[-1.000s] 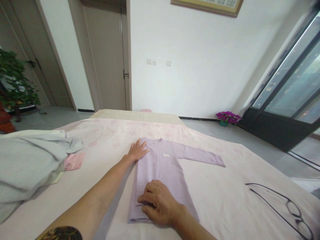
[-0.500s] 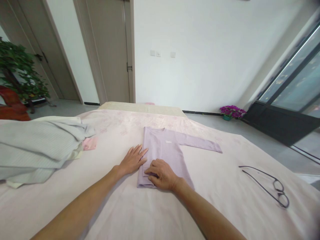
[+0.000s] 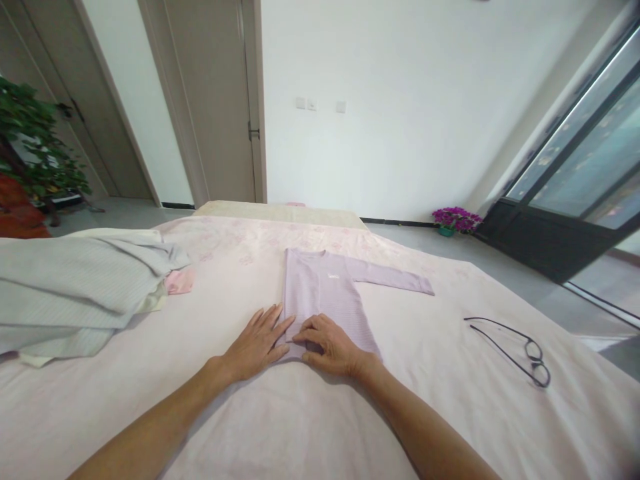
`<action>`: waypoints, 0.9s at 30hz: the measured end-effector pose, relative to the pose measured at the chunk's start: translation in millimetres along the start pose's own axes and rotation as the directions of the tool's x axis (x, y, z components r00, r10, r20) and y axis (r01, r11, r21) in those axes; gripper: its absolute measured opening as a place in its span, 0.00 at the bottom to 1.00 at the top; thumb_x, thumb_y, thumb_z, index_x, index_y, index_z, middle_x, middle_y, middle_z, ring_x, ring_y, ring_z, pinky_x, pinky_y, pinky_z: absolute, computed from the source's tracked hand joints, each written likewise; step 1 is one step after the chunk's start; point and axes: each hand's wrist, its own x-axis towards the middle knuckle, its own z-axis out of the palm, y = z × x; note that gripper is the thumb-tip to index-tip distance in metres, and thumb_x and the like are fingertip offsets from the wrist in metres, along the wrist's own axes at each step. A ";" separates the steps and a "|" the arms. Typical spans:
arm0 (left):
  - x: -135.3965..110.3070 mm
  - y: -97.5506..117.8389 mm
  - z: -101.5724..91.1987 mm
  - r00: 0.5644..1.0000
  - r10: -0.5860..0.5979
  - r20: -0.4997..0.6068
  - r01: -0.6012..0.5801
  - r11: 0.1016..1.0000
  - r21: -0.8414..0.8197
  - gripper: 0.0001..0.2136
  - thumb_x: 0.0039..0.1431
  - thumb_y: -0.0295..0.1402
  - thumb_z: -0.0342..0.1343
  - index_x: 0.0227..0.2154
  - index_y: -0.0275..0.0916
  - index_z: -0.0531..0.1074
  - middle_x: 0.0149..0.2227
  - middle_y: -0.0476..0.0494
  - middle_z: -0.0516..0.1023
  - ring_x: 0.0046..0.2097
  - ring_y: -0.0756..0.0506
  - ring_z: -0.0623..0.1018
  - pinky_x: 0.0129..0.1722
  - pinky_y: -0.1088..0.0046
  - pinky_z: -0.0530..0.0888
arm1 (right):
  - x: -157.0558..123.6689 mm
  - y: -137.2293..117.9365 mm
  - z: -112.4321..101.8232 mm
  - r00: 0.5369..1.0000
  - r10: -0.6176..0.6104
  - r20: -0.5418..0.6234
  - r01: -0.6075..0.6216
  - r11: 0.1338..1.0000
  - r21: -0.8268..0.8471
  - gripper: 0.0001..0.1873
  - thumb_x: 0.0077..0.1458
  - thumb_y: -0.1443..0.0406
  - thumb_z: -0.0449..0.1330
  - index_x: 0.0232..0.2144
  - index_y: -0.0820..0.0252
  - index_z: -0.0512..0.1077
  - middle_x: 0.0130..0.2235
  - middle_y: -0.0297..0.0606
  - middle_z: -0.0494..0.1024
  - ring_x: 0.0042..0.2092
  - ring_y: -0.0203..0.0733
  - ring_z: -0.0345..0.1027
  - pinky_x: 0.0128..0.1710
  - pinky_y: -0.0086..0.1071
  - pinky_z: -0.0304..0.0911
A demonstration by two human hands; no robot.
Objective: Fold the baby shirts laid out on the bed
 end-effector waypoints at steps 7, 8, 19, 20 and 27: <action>22.2 8.3 -11.9 0.991 0.068 -0.113 -0.071 0.997 -0.019 0.25 0.70 0.46 0.40 0.65 0.45 0.61 0.69 0.42 0.58 0.70 0.41 0.55 0.69 0.54 0.51 | -1.0 4.8 -13.5 0.998 0.014 0.060 -0.019 0.997 0.076 0.17 0.55 0.64 0.63 0.48 0.56 0.75 0.47 0.40 0.77 0.49 0.42 0.69 0.52 0.38 0.63; 30.7 9.9 -15.1 0.989 0.073 -0.125 -0.078 0.996 -0.033 0.25 0.70 0.46 0.39 0.65 0.43 0.60 0.68 0.41 0.58 0.70 0.41 0.55 0.69 0.54 0.53 | -2.2 9.0 -18.2 0.998 0.044 0.054 -0.048 0.996 0.079 0.15 0.57 0.65 0.62 0.48 0.56 0.75 0.46 0.39 0.78 0.49 0.42 0.70 0.52 0.37 0.63; 96.2 48.5 -2.1 0.987 0.149 0.066 -0.142 0.985 -0.094 0.32 0.64 0.55 0.44 0.68 0.47 0.55 0.72 0.40 0.47 0.72 0.36 0.47 0.69 0.51 0.47 | -59.8 171.7 -125.1 0.425 0.802 -0.420 -0.905 0.361 -0.226 0.24 0.62 0.63 0.53 0.59 0.62 0.69 0.59 0.49 0.71 0.59 0.48 0.64 0.60 0.38 0.56; 95.7 49.3 1.0 0.986 0.152 0.067 -0.146 0.986 -0.085 0.32 0.64 0.55 0.45 0.67 0.48 0.55 0.72 0.41 0.47 0.71 0.36 0.48 0.69 0.50 0.47 | -68.8 183.5 -137.0 0.355 0.820 -0.449 -0.934 0.288 -0.211 0.25 0.62 0.63 0.52 0.60 0.66 0.67 0.59 0.54 0.69 0.60 0.52 0.63 0.60 0.42 0.56; 95.4 50.6 -1.4 0.986 0.123 0.116 -0.113 0.989 -0.095 0.32 0.63 0.53 0.49 0.67 0.50 0.55 0.72 0.42 0.46 0.72 0.37 0.47 0.69 0.50 0.45 | -118.2 232.7 -181.5 -0.079 0.876 -0.476 -0.993 -0.113 -0.041 0.25 0.60 0.61 0.52 0.53 0.73 0.72 0.53 0.67 0.71 0.57 0.66 0.66 0.51 0.52 0.64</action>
